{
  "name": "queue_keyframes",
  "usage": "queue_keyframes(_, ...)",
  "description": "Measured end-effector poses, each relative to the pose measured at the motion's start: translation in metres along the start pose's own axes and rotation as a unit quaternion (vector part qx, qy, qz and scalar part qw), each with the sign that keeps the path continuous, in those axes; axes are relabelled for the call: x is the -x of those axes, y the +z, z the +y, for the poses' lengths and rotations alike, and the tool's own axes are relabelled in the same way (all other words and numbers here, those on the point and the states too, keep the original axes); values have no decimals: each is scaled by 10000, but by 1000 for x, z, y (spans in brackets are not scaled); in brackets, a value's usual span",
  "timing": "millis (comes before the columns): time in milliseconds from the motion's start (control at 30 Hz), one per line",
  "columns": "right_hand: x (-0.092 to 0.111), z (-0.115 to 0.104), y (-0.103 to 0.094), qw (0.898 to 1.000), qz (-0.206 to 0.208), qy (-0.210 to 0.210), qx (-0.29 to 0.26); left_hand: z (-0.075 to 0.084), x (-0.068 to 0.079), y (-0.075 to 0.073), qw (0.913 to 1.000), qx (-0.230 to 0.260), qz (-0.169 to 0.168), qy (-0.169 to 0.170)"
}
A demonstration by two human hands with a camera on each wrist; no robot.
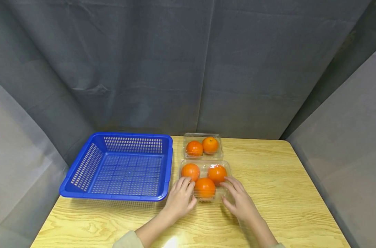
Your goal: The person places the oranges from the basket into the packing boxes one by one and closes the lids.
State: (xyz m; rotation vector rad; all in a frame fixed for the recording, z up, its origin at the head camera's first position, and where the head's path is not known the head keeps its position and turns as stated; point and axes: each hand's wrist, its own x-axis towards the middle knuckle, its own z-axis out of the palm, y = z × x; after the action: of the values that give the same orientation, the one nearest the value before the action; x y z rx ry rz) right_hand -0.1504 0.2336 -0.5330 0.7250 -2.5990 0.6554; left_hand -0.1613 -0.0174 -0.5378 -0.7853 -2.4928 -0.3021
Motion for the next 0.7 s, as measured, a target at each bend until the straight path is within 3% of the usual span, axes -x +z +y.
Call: queue_keyframes(700, -8, 7, 3, 9996, -129, 225, -131, -2, -9, 2, 9995, -51, -232, -203)
